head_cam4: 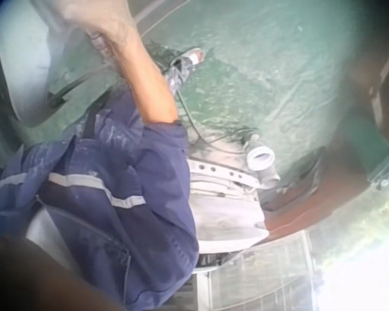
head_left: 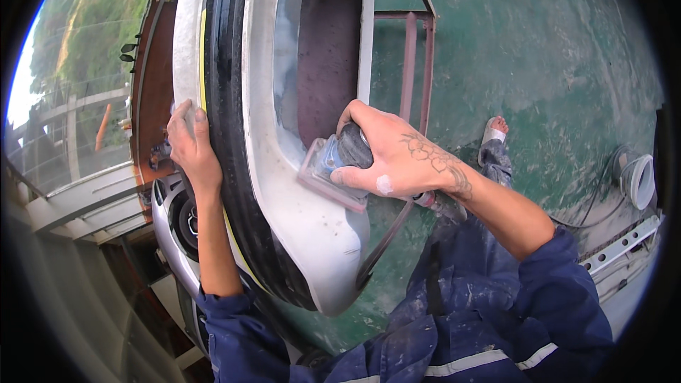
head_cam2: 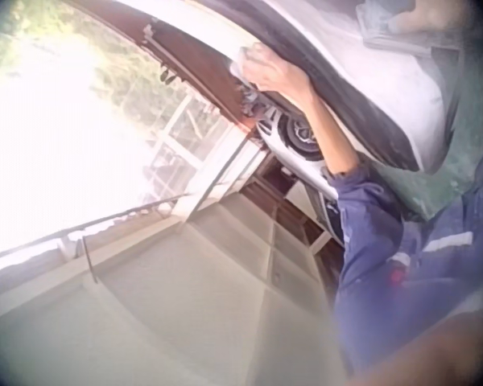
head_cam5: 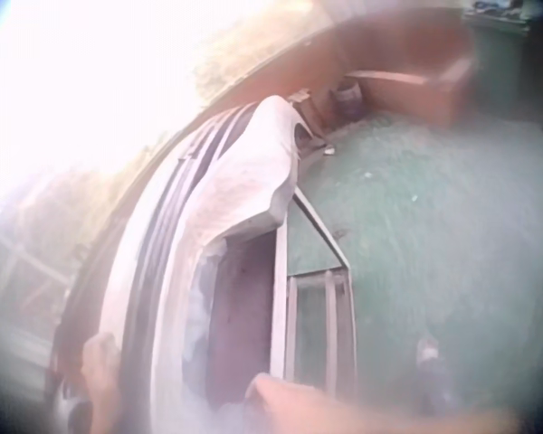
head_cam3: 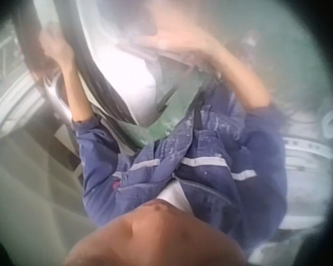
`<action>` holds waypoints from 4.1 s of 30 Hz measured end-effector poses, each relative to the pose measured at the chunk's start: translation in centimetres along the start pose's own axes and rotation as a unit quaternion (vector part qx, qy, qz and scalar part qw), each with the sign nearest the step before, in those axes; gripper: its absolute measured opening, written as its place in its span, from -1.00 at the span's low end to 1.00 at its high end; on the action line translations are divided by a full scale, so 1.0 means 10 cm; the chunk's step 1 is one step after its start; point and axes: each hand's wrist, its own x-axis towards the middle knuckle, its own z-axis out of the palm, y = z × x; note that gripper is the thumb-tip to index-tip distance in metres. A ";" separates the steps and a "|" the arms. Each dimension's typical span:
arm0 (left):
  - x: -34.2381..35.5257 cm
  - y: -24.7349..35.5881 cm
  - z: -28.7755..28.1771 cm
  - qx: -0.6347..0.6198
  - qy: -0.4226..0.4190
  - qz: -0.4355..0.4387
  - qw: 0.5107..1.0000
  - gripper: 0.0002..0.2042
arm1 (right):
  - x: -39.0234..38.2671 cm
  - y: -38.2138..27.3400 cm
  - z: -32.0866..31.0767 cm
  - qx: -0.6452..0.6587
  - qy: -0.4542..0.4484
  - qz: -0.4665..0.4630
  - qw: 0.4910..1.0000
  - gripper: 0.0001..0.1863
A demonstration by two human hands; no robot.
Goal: The person uses an electric sander to smooth the surface of a white car hood and then a white car bumper. They move the sander across the surfaces in various directions to prepare the parts.
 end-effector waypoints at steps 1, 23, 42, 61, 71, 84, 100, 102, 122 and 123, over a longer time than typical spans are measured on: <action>0.00 0.00 0.00 0.000 0.000 0.001 1.000 -0.46 | -0.02 0.01 0.01 -0.008 -0.005 0.000 1.000 -0.33; -0.08 0.16 0.09 0.028 0.046 -0.033 0.998 -0.42 | 0.05 -0.81 0.33 -0.419 0.116 -0.208 0.876 -0.35; -0.15 0.14 0.05 -0.042 0.063 -0.073 0.994 -0.40 | -0.48 -0.79 0.74 -0.395 0.083 -0.124 0.906 -0.40; -2.24 -0.60 -0.52 -0.071 0.091 -0.106 0.988 -0.39 | -0.22 -0.90 0.90 -0.426 0.254 -0.060 0.866 -0.40; -2.27 -0.63 -0.49 -0.025 0.053 -0.106 0.993 -0.41 | -1.41 -0.12 1.48 -0.231 0.237 0.003 0.944 -0.35; -2.26 -0.67 -0.52 0.003 0.026 -0.052 0.998 -0.36 | -1.16 0.09 1.42 -0.148 0.344 -0.018 0.927 -0.36; -2.15 -0.91 -0.54 -0.007 0.001 -0.020 1.000 -0.43 | -1.14 0.27 1.44 -0.040 0.380 -0.040 0.923 -0.37; -2.13 -0.93 -0.55 -0.020 -0.002 -0.019 1.000 -0.42 | -1.29 0.35 1.65 -0.042 0.396 -0.063 0.915 -0.34; -2.13 -0.88 -0.60 -0.026 -0.009 -0.021 0.999 -0.44 | -1.39 0.83 1.83 0.053 0.408 -0.065 0.909 -0.34; -2.12 -0.87 -0.60 -0.029 -0.011 -0.019 0.999 -0.45 | -1.50 0.88 2.02 0.045 0.407 -0.087 0.908 -0.33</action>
